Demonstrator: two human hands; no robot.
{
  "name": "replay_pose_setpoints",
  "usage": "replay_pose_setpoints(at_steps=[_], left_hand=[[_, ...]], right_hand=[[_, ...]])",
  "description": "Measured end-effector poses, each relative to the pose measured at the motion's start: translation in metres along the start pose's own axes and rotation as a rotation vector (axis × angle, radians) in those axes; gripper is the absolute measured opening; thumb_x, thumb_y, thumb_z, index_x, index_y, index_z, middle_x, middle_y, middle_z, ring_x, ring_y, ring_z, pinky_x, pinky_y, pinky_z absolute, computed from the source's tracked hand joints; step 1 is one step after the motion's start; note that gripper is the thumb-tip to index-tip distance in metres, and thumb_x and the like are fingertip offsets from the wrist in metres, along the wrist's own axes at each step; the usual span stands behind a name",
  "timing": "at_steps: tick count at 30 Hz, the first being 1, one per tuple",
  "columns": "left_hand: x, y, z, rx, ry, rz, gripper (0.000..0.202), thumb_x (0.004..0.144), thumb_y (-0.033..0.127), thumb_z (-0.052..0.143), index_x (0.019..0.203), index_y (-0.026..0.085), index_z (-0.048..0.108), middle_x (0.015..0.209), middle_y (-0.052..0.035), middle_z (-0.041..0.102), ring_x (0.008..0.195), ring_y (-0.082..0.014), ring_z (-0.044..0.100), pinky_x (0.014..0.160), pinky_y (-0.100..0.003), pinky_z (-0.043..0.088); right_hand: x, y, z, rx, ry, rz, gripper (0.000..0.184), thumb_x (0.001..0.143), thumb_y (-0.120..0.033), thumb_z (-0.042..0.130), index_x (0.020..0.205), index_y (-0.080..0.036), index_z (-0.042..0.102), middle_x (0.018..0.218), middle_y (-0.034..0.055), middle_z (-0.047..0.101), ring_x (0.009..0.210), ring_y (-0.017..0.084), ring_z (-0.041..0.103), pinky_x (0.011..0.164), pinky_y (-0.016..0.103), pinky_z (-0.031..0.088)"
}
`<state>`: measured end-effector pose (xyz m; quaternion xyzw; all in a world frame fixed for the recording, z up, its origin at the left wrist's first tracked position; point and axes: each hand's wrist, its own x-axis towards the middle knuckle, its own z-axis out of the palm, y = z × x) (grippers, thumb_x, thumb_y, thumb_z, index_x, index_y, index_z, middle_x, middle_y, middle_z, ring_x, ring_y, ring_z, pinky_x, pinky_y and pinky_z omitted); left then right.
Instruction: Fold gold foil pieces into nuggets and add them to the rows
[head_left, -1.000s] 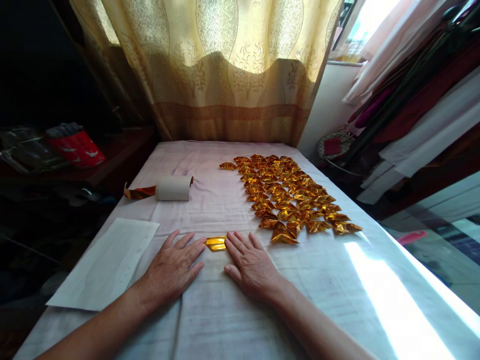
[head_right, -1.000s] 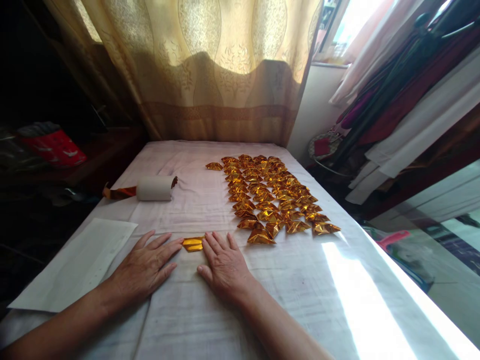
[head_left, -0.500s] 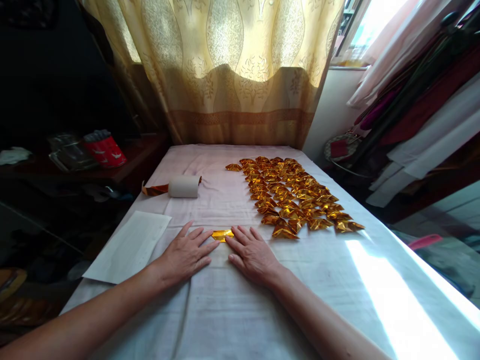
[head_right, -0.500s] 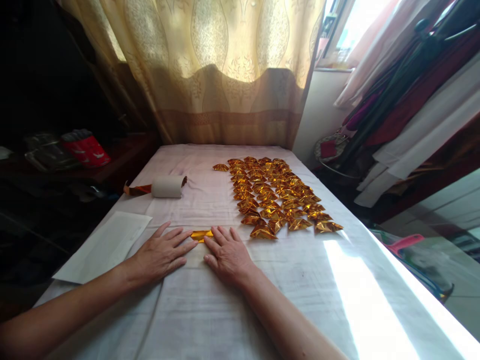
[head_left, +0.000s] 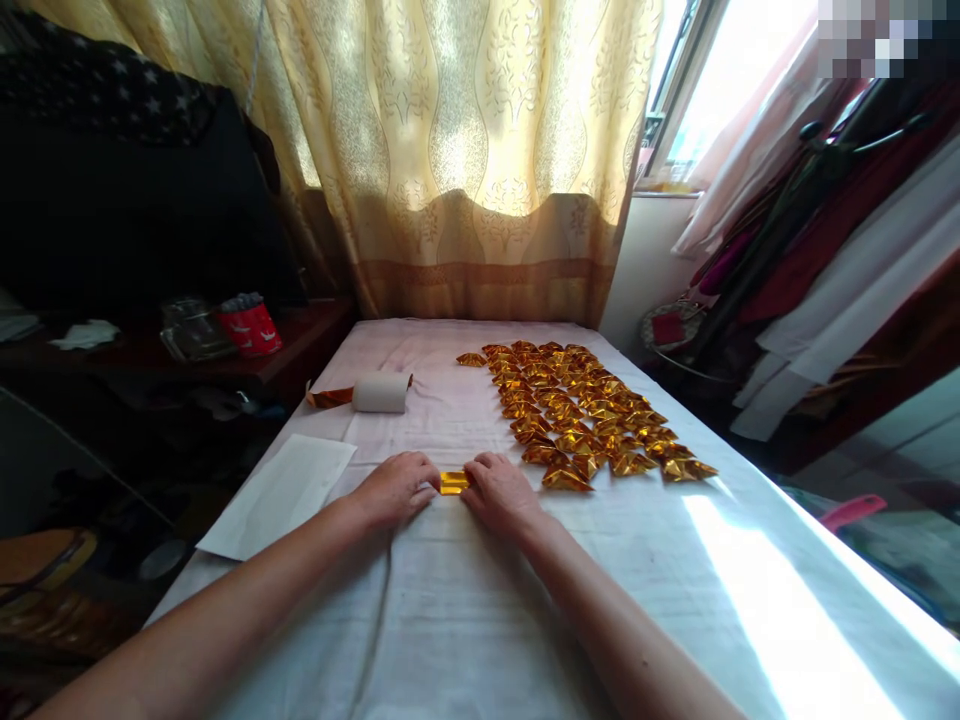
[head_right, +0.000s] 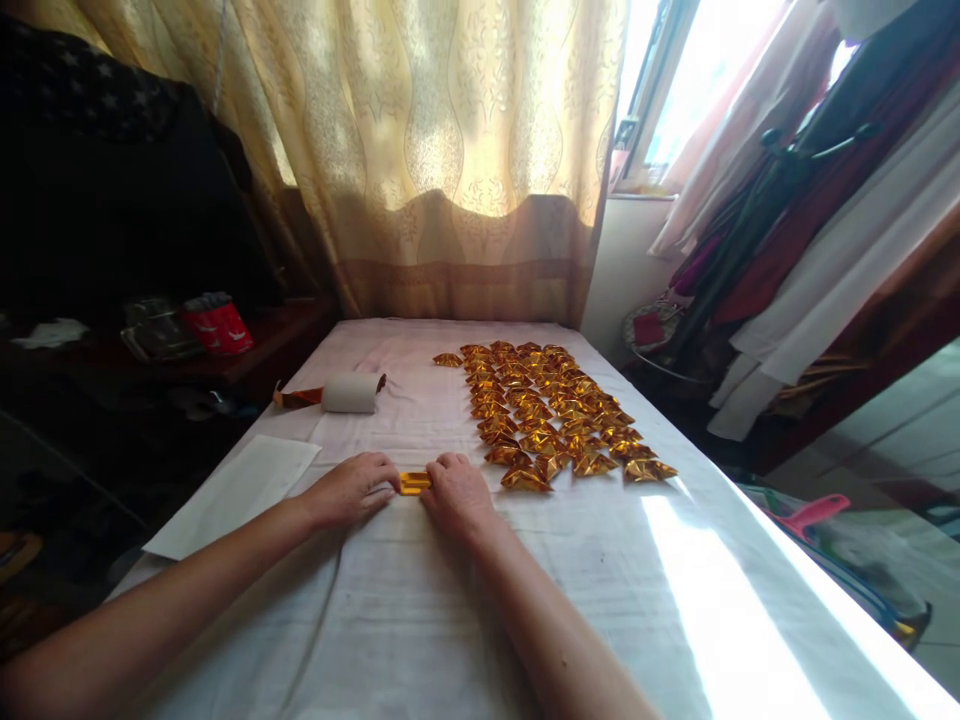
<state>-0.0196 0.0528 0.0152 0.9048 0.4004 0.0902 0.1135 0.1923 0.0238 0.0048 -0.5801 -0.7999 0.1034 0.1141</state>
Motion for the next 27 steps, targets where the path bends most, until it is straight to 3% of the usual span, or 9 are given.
replay_pose_setpoints(at_steps=[3, 8, 12, 18, 23, 27], left_hand=[[0.002, 0.003, 0.006, -0.006, 0.074, -0.072, 0.017, 0.082, 0.022, 0.058, 0.096, 0.020, 0.067, 0.096, -0.0064, 0.068, 0.095, -0.0222, 0.061, 0.086, -0.033, 0.047], [0.005, 0.003, 0.005, -0.067, 0.099, -0.121, 0.010, 0.075, 0.022, 0.065, 0.085, 0.023, 0.067, 0.091, -0.0033, 0.068, 0.092, -0.0213, 0.062, 0.084, -0.031, 0.046], [0.009, -0.003, -0.001, -0.140, 0.168, -0.255, 0.005, 0.077, 0.027, 0.064, 0.080, 0.024, 0.067, 0.080, -0.0001, 0.070, 0.077, -0.0187, 0.064, 0.070, -0.027, 0.044], [0.035, -0.025, -0.004, -0.353, 0.330, -0.440, 0.025, 0.085, 0.044, 0.053, 0.085, 0.024, 0.068, 0.073, 0.0006, 0.073, 0.061, -0.0159, 0.064, 0.059, -0.025, 0.044], [0.064, -0.044, 0.013, -0.547, 0.456, -0.542, 0.038, 0.084, 0.054, 0.050, 0.085, 0.020, 0.068, 0.077, -0.0042, 0.076, 0.056, -0.0155, 0.066, 0.051, -0.023, 0.046], [0.084, -0.052, 0.027, -0.644, 0.570, -0.593, 0.044, 0.083, 0.057, 0.048, 0.089, 0.018, 0.067, 0.084, -0.0069, 0.077, 0.062, -0.0160, 0.069, 0.049, -0.021, 0.047]], right_hand=[[0.005, -0.003, -0.005, 0.000, -0.016, 0.034, 0.016, 0.084, -0.030, 0.065, 0.096, -0.021, 0.071, 0.105, 0.0091, 0.068, 0.100, 0.023, 0.062, 0.077, 0.028, 0.047], [0.004, -0.002, -0.007, 0.038, -0.002, 0.091, 0.021, 0.080, -0.030, 0.068, 0.100, -0.021, 0.068, 0.097, 0.0074, 0.071, 0.089, 0.022, 0.065, 0.069, 0.026, 0.042], [0.014, -0.001, -0.005, 0.110, 0.049, 0.105, 0.014, 0.083, -0.022, 0.062, 0.096, -0.023, 0.067, 0.088, 0.0033, 0.073, 0.081, 0.019, 0.065, 0.067, 0.025, 0.038], [0.053, 0.001, -0.001, 0.265, 0.183, 0.114, 0.011, 0.087, -0.019, 0.056, 0.090, -0.022, 0.066, 0.093, 0.0026, 0.072, 0.084, 0.016, 0.063, 0.074, 0.024, 0.041], [0.088, 0.008, 0.008, 0.427, 0.262, 0.148, 0.010, 0.084, -0.017, 0.058, 0.090, -0.022, 0.066, 0.094, 0.0028, 0.071, 0.088, 0.016, 0.064, 0.082, 0.027, 0.045], [0.113, 0.019, 0.016, 0.603, 0.292, 0.191, 0.020, 0.081, -0.025, 0.065, 0.101, -0.022, 0.065, 0.101, 0.0029, 0.072, 0.083, 0.015, 0.067, 0.081, 0.028, 0.051]])
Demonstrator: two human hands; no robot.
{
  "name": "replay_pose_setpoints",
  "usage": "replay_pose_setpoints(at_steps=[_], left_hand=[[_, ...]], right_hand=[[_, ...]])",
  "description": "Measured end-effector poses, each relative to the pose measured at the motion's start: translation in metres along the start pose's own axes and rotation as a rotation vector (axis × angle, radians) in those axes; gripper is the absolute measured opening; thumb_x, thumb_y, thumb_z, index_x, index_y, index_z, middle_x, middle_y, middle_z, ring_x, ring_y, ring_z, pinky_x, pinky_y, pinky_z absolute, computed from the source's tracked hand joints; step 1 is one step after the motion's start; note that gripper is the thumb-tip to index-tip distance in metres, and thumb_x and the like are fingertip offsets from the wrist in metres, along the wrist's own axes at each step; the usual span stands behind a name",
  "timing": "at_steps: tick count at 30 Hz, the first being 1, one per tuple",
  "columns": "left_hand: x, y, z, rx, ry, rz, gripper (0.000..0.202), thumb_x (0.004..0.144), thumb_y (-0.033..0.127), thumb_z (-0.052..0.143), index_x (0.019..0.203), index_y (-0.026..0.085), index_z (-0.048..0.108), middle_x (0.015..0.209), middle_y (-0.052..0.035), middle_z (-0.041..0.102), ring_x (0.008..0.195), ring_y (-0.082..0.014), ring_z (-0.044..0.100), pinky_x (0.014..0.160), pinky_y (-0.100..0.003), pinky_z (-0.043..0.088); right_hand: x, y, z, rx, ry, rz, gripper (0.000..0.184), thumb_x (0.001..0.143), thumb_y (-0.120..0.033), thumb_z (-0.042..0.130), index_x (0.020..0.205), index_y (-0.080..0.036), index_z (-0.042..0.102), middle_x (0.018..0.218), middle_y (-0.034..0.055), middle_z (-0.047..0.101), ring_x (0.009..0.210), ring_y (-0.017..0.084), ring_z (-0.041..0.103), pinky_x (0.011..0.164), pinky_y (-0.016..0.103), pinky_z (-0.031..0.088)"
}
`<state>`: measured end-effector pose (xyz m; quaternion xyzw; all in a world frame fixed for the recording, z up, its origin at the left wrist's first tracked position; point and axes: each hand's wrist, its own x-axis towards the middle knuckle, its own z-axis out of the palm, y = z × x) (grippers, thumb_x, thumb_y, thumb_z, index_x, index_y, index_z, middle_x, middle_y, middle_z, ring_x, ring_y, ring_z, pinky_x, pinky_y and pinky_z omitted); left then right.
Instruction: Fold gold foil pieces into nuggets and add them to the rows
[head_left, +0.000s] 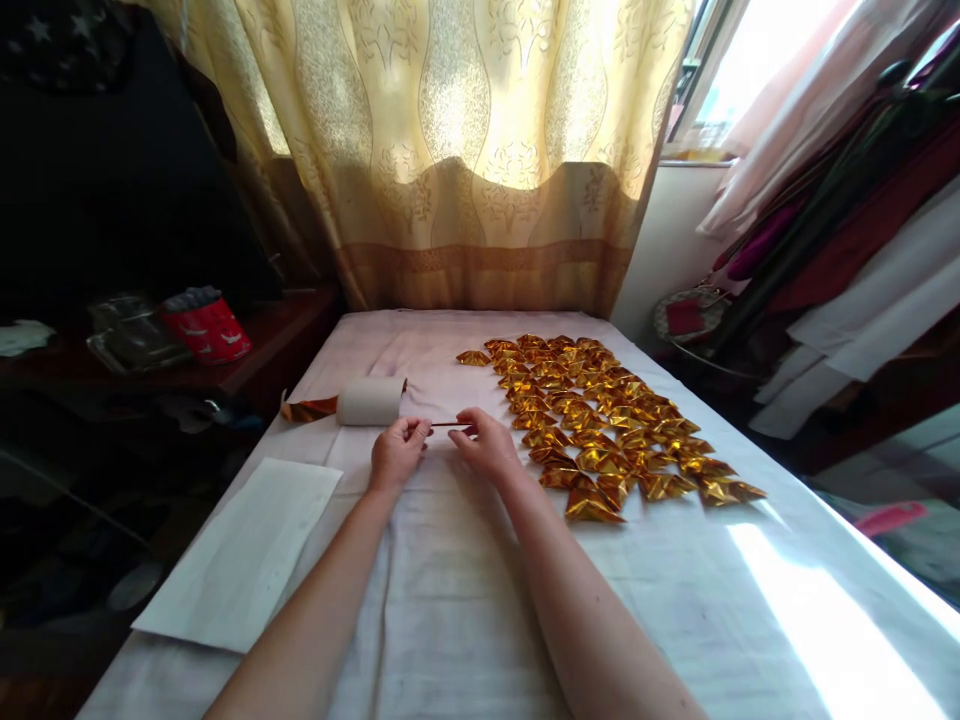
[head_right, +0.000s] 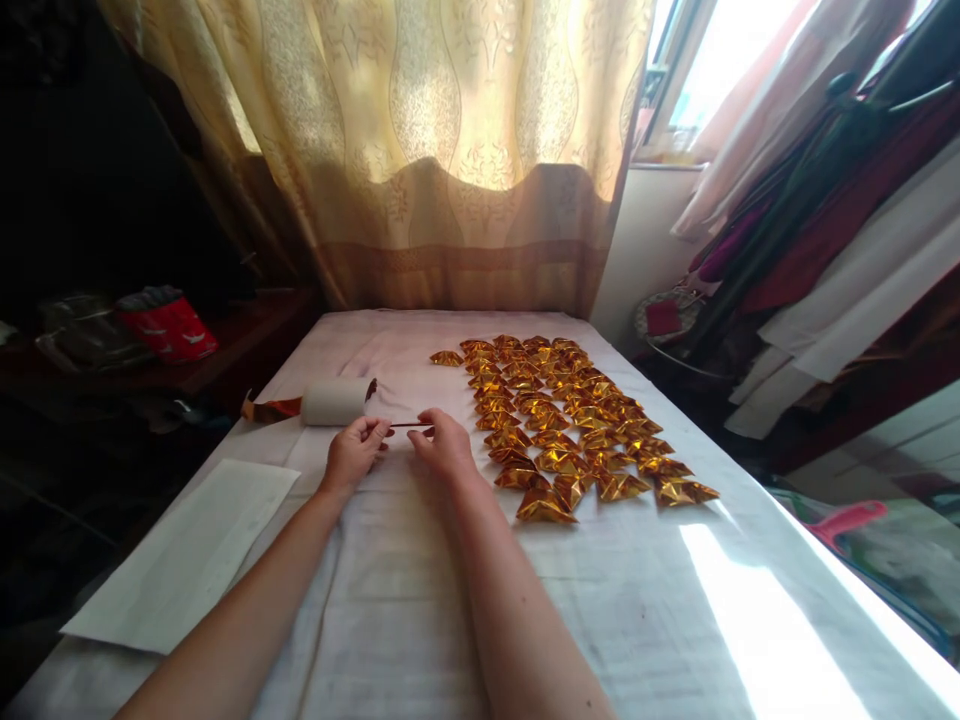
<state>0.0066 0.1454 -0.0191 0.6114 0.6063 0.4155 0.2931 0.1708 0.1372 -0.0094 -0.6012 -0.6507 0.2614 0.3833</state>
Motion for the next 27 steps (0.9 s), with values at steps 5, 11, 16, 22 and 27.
replay_pose_setpoints(at_steps=[5, 11, 16, 22, 27], left_hand=[[0.011, -0.004, 0.012, -0.040, 0.077, -0.011, 0.043, 0.083, 0.057, 0.049, 0.091, 0.019, 0.067, 0.084, -0.0069, 0.076, 0.064, -0.0166, 0.069, 0.052, -0.023, 0.049], [0.010, -0.014, 0.013, -0.028, 0.095, 0.000, 0.037, 0.083, 0.053, 0.056, 0.094, 0.021, 0.068, 0.079, -0.0036, 0.075, 0.066, -0.0167, 0.068, 0.060, -0.025, 0.051], [0.010, -0.016, 0.015, -0.004, 0.107, -0.003, 0.029, 0.081, 0.045, 0.061, 0.098, 0.022, 0.069, 0.086, -0.0028, 0.076, 0.072, -0.0174, 0.068, 0.069, -0.027, 0.053], [0.008, -0.015, 0.015, 0.018, 0.135, 0.007, 0.029, 0.083, 0.044, 0.060, 0.099, 0.022, 0.069, 0.087, -0.0030, 0.076, 0.071, -0.0167, 0.068, 0.069, -0.027, 0.053], [0.007, -0.018, 0.015, 0.013, 0.168, 0.005, 0.030, 0.083, 0.045, 0.059, 0.099, 0.021, 0.069, 0.088, -0.0044, 0.076, 0.072, -0.0166, 0.068, 0.068, -0.026, 0.053]], right_hand=[[0.025, 0.017, 0.013, 0.238, 0.021, 0.060, 0.029, 0.089, -0.040, 0.054, 0.105, -0.019, 0.066, 0.092, 0.0041, 0.073, 0.074, 0.015, 0.069, 0.070, 0.026, 0.054], [0.029, 0.032, 0.023, 0.420, 0.028, 0.085, 0.037, 0.085, -0.049, 0.054, 0.101, -0.019, 0.069, 0.082, 0.0020, 0.073, 0.067, 0.015, 0.067, 0.063, 0.026, 0.056], [0.028, 0.035, 0.020, 0.488, -0.015, 0.085, 0.037, 0.079, -0.044, 0.062, 0.106, -0.019, 0.069, 0.090, 0.0037, 0.075, 0.074, 0.016, 0.068, 0.067, 0.027, 0.056], [0.028, 0.036, 0.021, 0.532, -0.033, 0.144, 0.045, 0.079, -0.039, 0.062, 0.118, -0.016, 0.065, 0.097, 0.0060, 0.075, 0.078, 0.018, 0.068, 0.075, 0.031, 0.057], [0.029, 0.038, 0.026, 0.469, 0.023, 0.159, 0.042, 0.080, -0.038, 0.062, 0.117, -0.018, 0.067, 0.094, 0.0059, 0.075, 0.080, 0.019, 0.069, 0.077, 0.034, 0.058]])
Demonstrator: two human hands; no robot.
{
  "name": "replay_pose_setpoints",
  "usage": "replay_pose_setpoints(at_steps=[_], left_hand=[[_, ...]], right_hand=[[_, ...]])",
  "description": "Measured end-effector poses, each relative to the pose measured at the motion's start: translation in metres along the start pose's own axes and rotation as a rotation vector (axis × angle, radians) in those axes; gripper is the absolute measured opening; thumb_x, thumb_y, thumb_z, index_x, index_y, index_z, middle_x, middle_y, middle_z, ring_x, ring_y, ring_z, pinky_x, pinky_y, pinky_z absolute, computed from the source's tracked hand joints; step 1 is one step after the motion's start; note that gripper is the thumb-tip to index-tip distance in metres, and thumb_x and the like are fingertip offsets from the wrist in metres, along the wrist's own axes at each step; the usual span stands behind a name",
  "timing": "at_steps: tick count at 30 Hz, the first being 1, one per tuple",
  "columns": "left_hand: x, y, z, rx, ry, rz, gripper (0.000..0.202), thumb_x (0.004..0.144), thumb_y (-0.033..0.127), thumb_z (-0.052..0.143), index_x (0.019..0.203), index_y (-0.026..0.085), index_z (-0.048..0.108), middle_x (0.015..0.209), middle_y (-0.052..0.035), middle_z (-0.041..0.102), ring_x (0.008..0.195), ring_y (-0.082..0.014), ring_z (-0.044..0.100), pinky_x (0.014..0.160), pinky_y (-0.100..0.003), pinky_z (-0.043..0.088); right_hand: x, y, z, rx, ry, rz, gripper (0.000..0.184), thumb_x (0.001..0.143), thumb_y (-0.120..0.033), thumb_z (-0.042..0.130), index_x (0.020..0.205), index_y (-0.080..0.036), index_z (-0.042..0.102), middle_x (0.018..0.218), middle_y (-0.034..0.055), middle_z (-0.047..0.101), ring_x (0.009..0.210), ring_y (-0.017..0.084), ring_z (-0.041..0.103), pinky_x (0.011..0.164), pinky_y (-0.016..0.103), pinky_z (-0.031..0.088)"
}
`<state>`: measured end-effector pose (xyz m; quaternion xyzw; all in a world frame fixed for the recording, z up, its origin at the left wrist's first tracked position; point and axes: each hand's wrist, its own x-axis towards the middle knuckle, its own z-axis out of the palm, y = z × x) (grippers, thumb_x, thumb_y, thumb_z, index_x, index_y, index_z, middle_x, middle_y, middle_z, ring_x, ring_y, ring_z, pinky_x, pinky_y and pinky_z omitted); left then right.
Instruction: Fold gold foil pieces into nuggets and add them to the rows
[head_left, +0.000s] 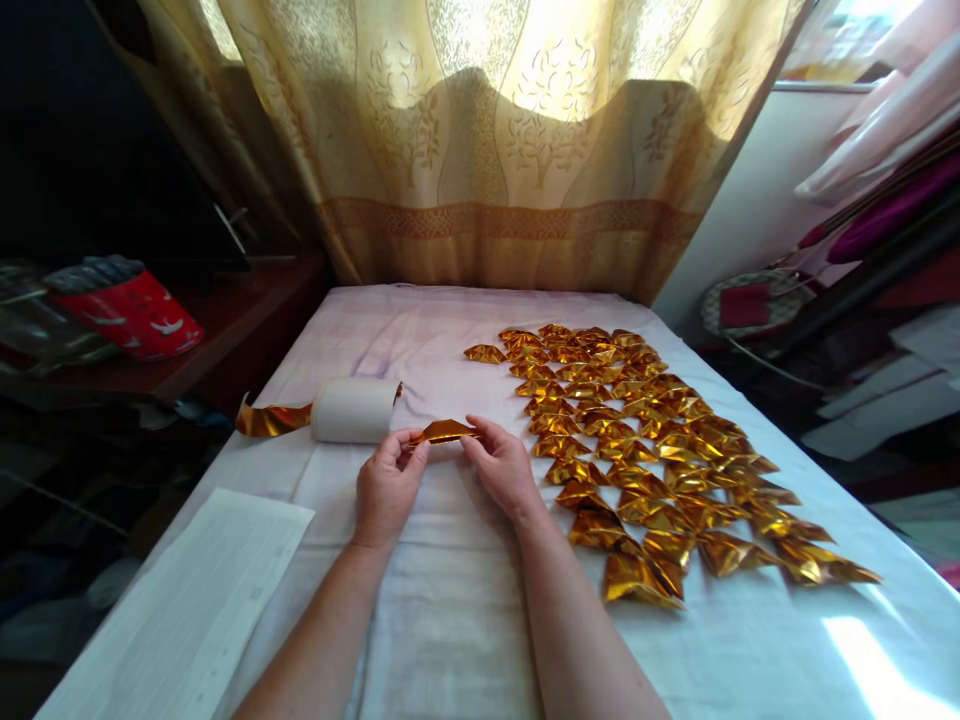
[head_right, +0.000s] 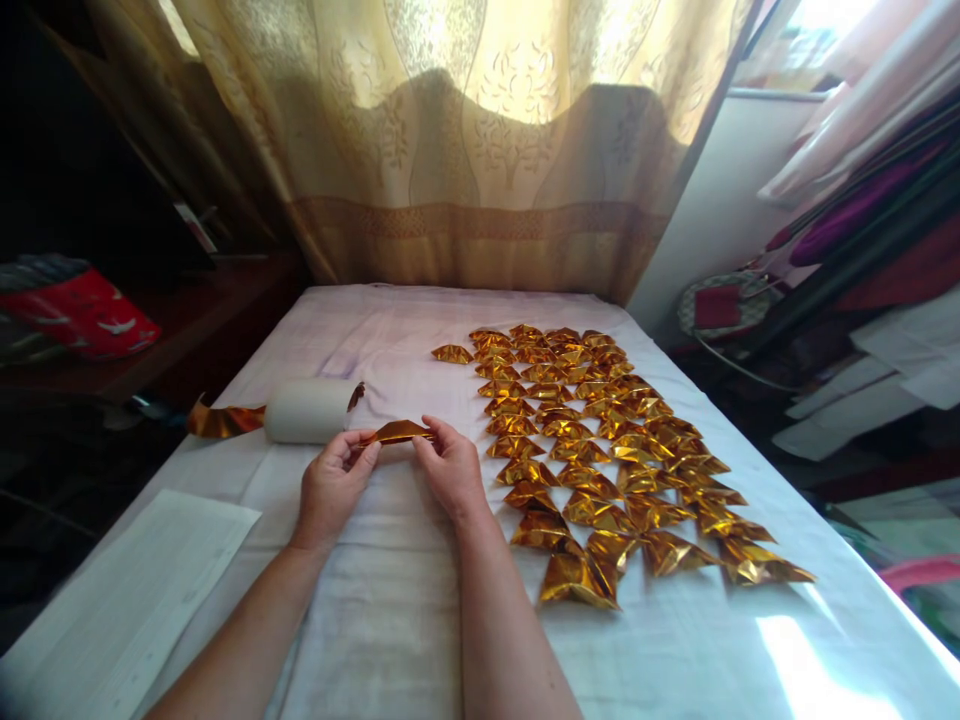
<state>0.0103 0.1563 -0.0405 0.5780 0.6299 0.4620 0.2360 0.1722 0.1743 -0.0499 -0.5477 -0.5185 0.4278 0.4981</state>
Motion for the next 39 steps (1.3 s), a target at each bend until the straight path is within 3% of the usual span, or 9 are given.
replay_pose_setpoints(at_steps=[7, 12, 17, 22, 29, 39], left_hand=[[0.003, -0.002, -0.001, 0.083, -0.041, -0.068, 0.041, 0.083, 0.039, 0.058, 0.118, 0.020, 0.066, 0.085, -0.0046, 0.076, 0.072, -0.0185, 0.069, 0.068, -0.028, 0.053], [0.004, 0.003, -0.003, 0.120, -0.096, -0.106, 0.033, 0.084, 0.040, 0.054, 0.105, 0.021, 0.071, 0.086, -0.0055, 0.077, 0.077, -0.0199, 0.071, 0.063, -0.025, 0.053], [0.002, 0.001, -0.003, 0.100, -0.102, -0.114, 0.038, 0.086, 0.048, 0.052, 0.105, 0.021, 0.071, 0.083, -0.0052, 0.077, 0.073, -0.0191, 0.072, 0.056, -0.023, 0.052], [0.003, 0.000, -0.002, 0.070, -0.104, -0.123, 0.039, 0.088, 0.048, 0.049, 0.106, 0.021, 0.071, 0.080, -0.0039, 0.077, 0.068, -0.0178, 0.072, 0.054, -0.023, 0.052], [0.003, 0.003, -0.003, 0.055, -0.099, -0.156, 0.038, 0.088, 0.043, 0.049, 0.107, 0.019, 0.070, 0.078, -0.0046, 0.077, 0.071, -0.0187, 0.074, 0.053, -0.023, 0.054], [0.002, 0.005, -0.003, 0.072, -0.097, -0.165, 0.034, 0.090, 0.038, 0.047, 0.106, 0.021, 0.071, 0.075, -0.0025, 0.076, 0.069, -0.0173, 0.074, 0.055, -0.023, 0.056]], right_hand=[[-0.002, -0.002, 0.003, -0.025, 0.036, 0.003, 0.031, 0.080, -0.040, 0.064, 0.102, -0.021, 0.072, 0.093, 0.0046, 0.077, 0.078, 0.020, 0.071, 0.076, 0.034, 0.059], [-0.003, -0.005, 0.001, 0.030, 0.040, -0.020, 0.034, 0.076, -0.046, 0.066, 0.097, -0.020, 0.074, 0.086, 0.0034, 0.077, 0.069, 0.018, 0.068, 0.067, 0.030, 0.057], [-0.002, -0.009, 0.001, 0.053, 0.068, 0.010, 0.035, 0.075, -0.045, 0.064, 0.097, -0.020, 0.075, 0.081, 0.0029, 0.076, 0.061, 0.017, 0.065, 0.060, 0.028, 0.055], [-0.002, -0.011, 0.002, -0.031, 0.125, 0.000, 0.034, 0.079, -0.048, 0.060, 0.091, -0.020, 0.076, 0.080, 0.0035, 0.076, 0.063, 0.018, 0.067, 0.062, 0.029, 0.054], [-0.005, -0.012, 0.001, -0.071, 0.111, -0.040, 0.034, 0.079, -0.047, 0.059, 0.091, -0.021, 0.078, 0.083, 0.0044, 0.077, 0.071, 0.020, 0.069, 0.071, 0.031, 0.055], [-0.006, -0.013, 0.000, -0.103, 0.096, -0.042, 0.035, 0.080, -0.047, 0.058, 0.090, -0.021, 0.078, 0.077, 0.0038, 0.077, 0.068, 0.020, 0.069, 0.069, 0.030, 0.054]])
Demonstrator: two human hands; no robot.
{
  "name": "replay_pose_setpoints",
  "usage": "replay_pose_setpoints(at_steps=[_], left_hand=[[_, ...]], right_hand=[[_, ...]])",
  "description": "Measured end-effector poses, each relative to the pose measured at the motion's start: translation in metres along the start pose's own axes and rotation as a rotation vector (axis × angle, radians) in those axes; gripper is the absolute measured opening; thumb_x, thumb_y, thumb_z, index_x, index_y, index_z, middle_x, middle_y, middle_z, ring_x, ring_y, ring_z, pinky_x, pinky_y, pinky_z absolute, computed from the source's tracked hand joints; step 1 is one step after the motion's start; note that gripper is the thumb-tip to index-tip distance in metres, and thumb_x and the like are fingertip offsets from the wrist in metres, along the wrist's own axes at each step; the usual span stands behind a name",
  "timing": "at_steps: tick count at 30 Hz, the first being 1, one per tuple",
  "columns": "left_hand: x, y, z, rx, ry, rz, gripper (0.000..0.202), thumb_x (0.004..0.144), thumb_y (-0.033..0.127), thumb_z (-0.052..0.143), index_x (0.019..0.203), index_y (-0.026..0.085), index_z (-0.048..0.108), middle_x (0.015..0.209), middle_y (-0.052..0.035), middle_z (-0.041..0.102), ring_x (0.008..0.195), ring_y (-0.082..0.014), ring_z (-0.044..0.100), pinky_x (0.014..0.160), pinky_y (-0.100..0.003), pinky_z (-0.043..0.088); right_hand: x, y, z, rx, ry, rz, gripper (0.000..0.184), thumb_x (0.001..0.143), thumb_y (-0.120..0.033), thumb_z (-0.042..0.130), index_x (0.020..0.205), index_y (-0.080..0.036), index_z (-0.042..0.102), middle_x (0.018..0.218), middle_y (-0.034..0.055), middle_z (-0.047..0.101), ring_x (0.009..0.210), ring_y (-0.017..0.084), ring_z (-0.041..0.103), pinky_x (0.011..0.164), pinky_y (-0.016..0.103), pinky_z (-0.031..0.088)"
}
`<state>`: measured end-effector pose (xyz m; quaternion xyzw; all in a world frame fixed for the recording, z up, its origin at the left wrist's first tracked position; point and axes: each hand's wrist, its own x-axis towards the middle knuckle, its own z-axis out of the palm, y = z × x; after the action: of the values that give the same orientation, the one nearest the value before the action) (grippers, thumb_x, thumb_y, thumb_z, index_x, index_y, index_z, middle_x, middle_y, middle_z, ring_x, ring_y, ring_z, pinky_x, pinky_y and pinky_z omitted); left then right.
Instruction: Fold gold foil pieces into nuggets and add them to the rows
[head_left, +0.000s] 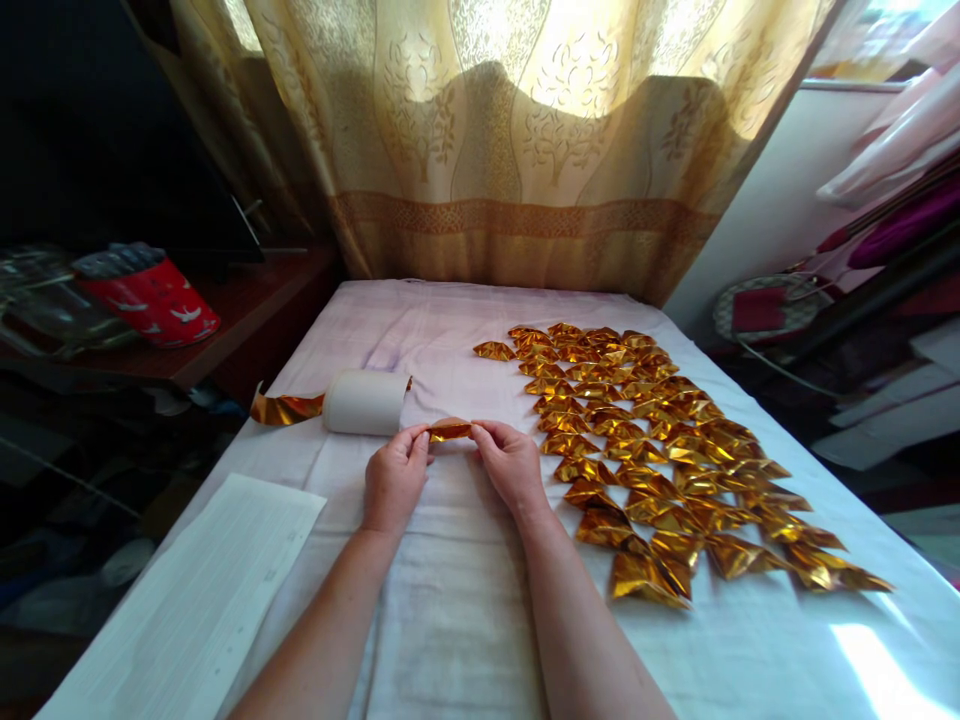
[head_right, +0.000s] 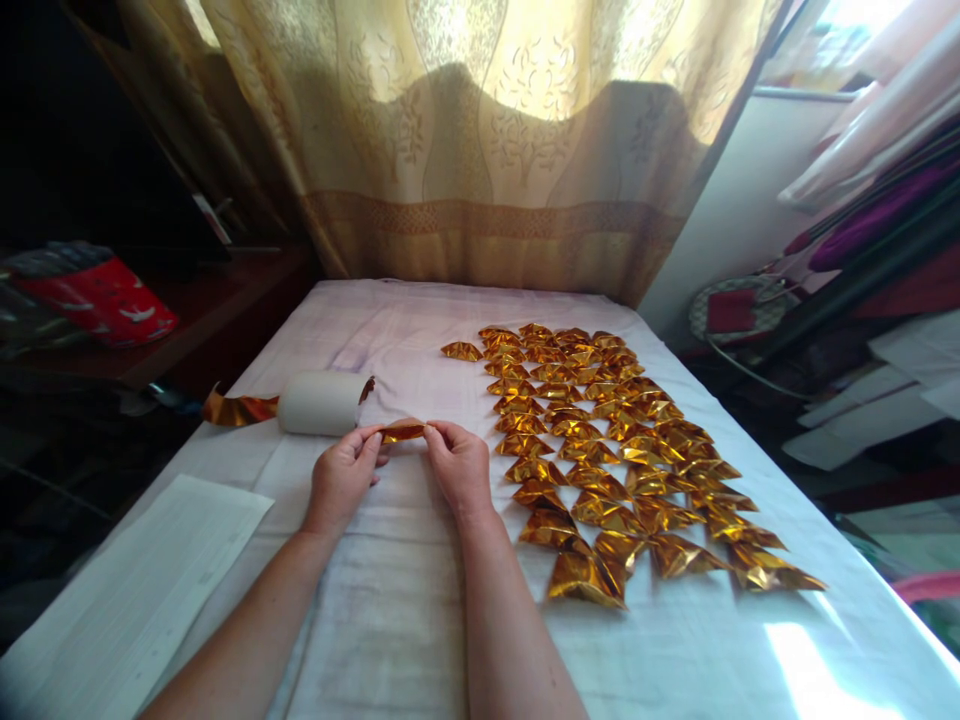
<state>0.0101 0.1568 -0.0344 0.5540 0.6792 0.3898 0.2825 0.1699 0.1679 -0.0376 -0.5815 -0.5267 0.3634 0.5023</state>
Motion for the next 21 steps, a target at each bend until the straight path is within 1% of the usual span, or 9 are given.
replay_pose_setpoints(at_steps=[4, 13, 18, 21], left_hand=[[-0.0004, 0.0004, -0.0004, 0.017, 0.002, 0.003, 0.032, 0.090, 0.036, 0.048, 0.106, 0.022, 0.071, 0.074, -0.0017, 0.075, 0.069, -0.0169, 0.074, 0.057, -0.023, 0.056], [-0.0006, -0.0004, -0.0004, 0.061, -0.011, 0.019, 0.031, 0.091, 0.035, 0.047, 0.108, 0.024, 0.071, 0.079, -0.0015, 0.077, 0.074, -0.0168, 0.074, 0.062, -0.024, 0.057], [-0.0008, -0.0003, -0.0001, 0.099, -0.006, 0.018, 0.030, 0.092, 0.034, 0.047, 0.108, 0.024, 0.071, 0.078, -0.0016, 0.077, 0.075, -0.0173, 0.074, 0.062, -0.024, 0.057], [-0.0010, -0.0001, 0.0004, 0.116, -0.007, 0.022, 0.030, 0.092, 0.033, 0.048, 0.109, 0.024, 0.071, 0.079, -0.0021, 0.077, 0.077, -0.0174, 0.074, 0.063, -0.023, 0.056]], right_hand=[[-0.0007, -0.0015, 0.0000, 0.024, -0.004, -0.005, 0.034, 0.079, -0.047, 0.058, 0.087, -0.020, 0.078, 0.080, 0.0041, 0.077, 0.070, 0.021, 0.069, 0.071, 0.031, 0.054], [-0.0012, -0.0003, 0.0000, -0.005, -0.011, -0.012, 0.035, 0.079, -0.047, 0.057, 0.087, -0.020, 0.077, 0.079, 0.0039, 0.076, 0.070, 0.020, 0.068, 0.069, 0.029, 0.053], [-0.0022, -0.0034, -0.0005, -0.039, -0.003, -0.031, 0.034, 0.080, -0.046, 0.055, 0.085, -0.021, 0.077, 0.074, 0.0028, 0.075, 0.067, 0.019, 0.067, 0.067, 0.028, 0.052], [-0.0034, -0.0069, -0.0011, -0.047, -0.023, -0.045, 0.034, 0.080, -0.046, 0.054, 0.083, -0.021, 0.077, 0.071, 0.0024, 0.075, 0.066, 0.019, 0.067, 0.066, 0.028, 0.052]])
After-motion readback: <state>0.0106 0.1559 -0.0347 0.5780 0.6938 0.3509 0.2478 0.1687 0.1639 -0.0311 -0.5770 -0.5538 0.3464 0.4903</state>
